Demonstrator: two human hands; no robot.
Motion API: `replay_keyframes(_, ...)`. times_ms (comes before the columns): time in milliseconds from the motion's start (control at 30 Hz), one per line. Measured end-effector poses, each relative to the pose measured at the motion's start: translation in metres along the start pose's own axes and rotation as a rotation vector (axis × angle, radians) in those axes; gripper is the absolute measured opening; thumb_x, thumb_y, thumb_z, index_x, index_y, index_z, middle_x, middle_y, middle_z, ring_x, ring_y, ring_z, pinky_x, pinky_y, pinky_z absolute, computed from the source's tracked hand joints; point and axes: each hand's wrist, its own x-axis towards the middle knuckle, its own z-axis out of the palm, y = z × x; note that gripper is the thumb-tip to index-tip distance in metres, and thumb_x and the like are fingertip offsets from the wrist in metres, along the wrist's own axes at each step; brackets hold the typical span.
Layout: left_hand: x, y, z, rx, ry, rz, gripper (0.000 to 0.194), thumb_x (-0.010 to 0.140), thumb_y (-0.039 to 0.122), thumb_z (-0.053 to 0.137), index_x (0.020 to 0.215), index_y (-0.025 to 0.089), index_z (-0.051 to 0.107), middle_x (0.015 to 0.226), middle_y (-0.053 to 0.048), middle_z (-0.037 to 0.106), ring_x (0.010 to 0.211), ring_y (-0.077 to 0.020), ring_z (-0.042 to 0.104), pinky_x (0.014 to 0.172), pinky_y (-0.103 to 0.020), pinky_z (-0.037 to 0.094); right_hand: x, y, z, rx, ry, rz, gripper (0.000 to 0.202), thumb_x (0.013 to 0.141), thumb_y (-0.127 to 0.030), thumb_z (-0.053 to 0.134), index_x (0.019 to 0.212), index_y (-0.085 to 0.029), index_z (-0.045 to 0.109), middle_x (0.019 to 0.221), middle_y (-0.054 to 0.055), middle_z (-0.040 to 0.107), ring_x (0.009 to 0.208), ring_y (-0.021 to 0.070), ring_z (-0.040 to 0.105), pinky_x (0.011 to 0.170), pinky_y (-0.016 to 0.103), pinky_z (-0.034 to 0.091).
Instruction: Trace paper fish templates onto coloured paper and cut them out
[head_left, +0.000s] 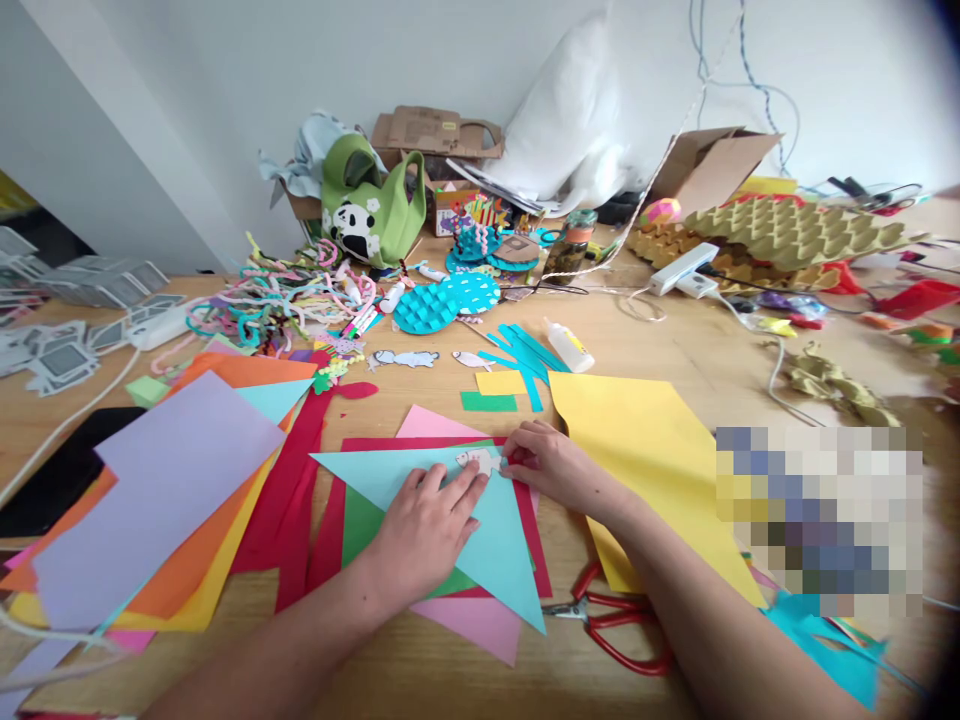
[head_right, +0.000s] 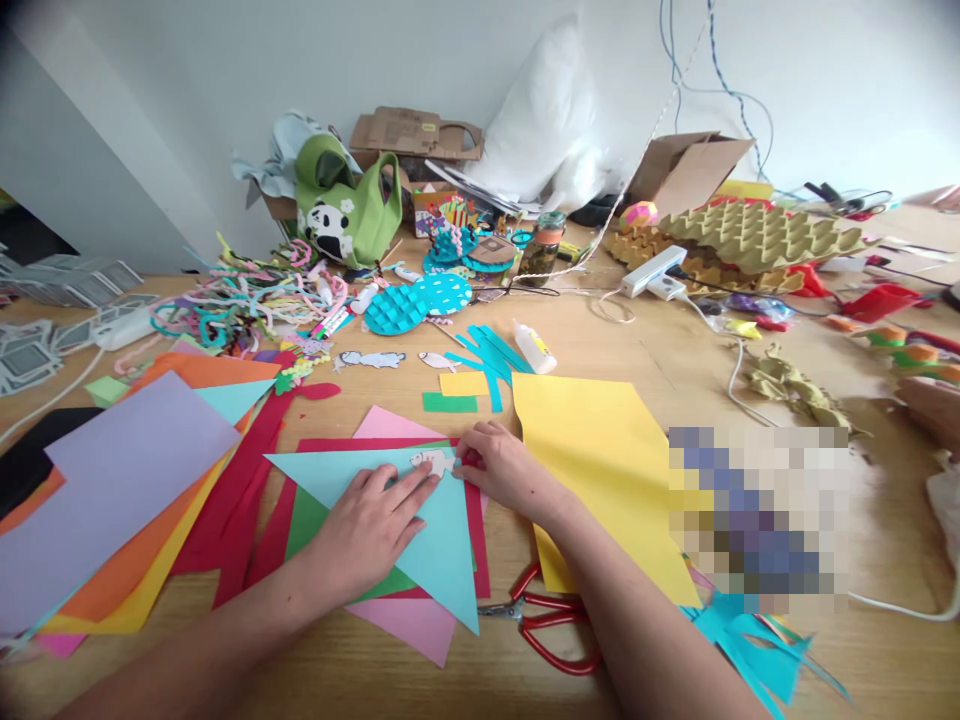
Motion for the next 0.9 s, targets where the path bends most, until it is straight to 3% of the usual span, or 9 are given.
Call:
replay_keyframes(400,0.001,-0.001,0.000,0.000,-0.011,-0.001,0.045,0.098,0.038,0.036,0.141,0.024,0.042,0.148,0.002,0.041,0.103,-0.0236,0.046,0.084,-0.040,0.037,0.000,0.003,0.002,0.013,-0.007,0.004,0.007,0.079,-0.019,0.067,0.082,-0.019,0.062,0.082,0.004,0.059,0.081,0.0189,0.055,0.073,0.031,0.046)
replay_keyframes(567,0.002,-0.001,-0.001,-0.037,-0.020,-0.012,0.043,0.098,0.035,0.036,0.139,0.025,0.045,0.147,0.003,0.043,0.101,-0.0246,0.044,0.082,-0.040,0.038,-0.003,-0.003,-0.024,-0.049,-0.044,0.036,0.003,0.079,-0.018,0.065,0.078,-0.018,0.062,0.078,0.003,0.059,0.076,0.0169,0.056,0.070,0.027,0.044)
replay_keyframes(767,0.003,-0.001,0.000,-0.039,-0.010,-0.005,0.043,0.097,0.034,0.038,0.139,0.025,0.045,0.146,0.000,0.045,0.102,-0.0256,0.045,0.082,-0.040,0.038,-0.029,-0.014,-0.055,-0.206,-0.275,0.151,0.013,0.075,-0.008,0.059,0.069,-0.020,0.059,0.077,0.002,0.064,0.072,0.0163,0.057,0.064,0.026,0.039)
replay_keyframes(900,0.002,-0.002,0.002,-0.039,-0.001,0.003,0.043,0.098,0.034,0.038,0.138,0.024,0.045,0.146,-0.001,0.044,0.103,-0.0258,0.045,0.082,-0.041,0.038,-0.044,-0.012,-0.057,-0.315,-0.212,0.223,0.016,0.082,-0.014,0.054,0.068,-0.020,0.058,0.073,0.003,0.064,0.070,0.0166,0.058,0.063,0.026,0.037)
